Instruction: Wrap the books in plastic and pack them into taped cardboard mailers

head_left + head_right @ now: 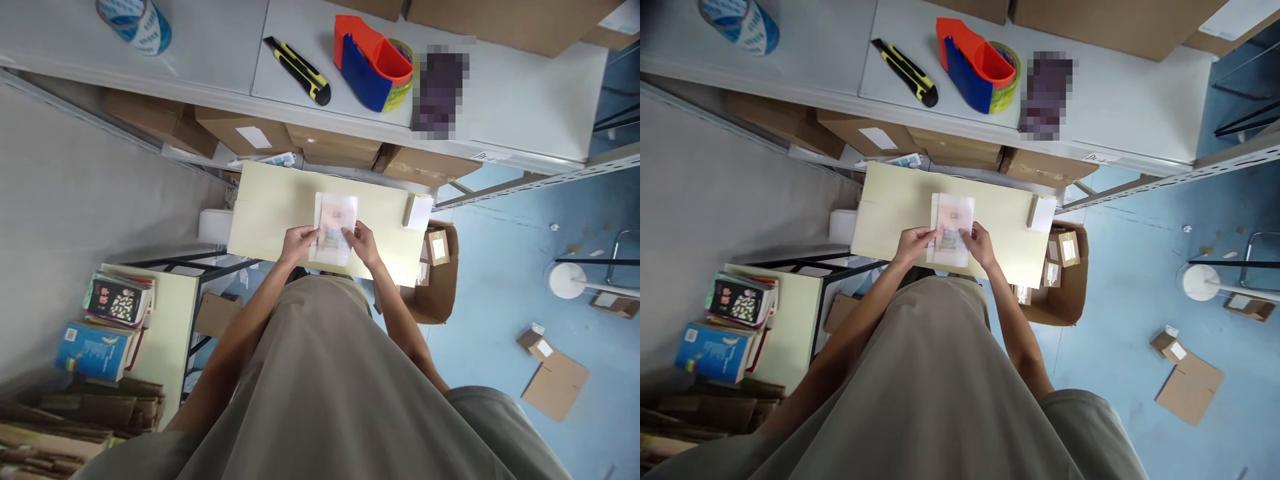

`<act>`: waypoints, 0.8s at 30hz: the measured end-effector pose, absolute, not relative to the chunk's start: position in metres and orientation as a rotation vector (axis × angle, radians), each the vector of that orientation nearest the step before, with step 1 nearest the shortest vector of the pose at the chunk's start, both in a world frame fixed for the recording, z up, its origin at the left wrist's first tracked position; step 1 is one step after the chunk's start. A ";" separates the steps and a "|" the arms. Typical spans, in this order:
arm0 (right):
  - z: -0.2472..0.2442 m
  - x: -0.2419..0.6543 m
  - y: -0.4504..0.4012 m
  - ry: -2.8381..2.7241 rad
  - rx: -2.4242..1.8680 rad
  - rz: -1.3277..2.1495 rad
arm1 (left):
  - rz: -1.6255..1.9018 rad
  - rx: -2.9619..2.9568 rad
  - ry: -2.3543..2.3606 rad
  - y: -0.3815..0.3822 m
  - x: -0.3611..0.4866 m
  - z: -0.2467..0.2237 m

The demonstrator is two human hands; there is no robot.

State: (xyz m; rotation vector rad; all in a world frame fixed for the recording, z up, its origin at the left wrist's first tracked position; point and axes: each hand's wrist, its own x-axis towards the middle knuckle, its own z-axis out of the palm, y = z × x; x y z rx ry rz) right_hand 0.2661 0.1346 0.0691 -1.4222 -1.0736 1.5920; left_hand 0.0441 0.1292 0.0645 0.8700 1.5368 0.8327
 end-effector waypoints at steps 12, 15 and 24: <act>0.095 0.157 0.134 -1.224 -1.393 1.524 | 0.959 1.185 1.824 0.114 0.033 0.105; 0.100 0.146 0.133 -1.209 -1.457 1.447 | 0.989 1.153 1.711 0.106 0.028 0.112; 0.110 0.149 0.140 -1.226 -1.416 1.425 | 1.056 0.973 1.602 0.118 -0.029 0.098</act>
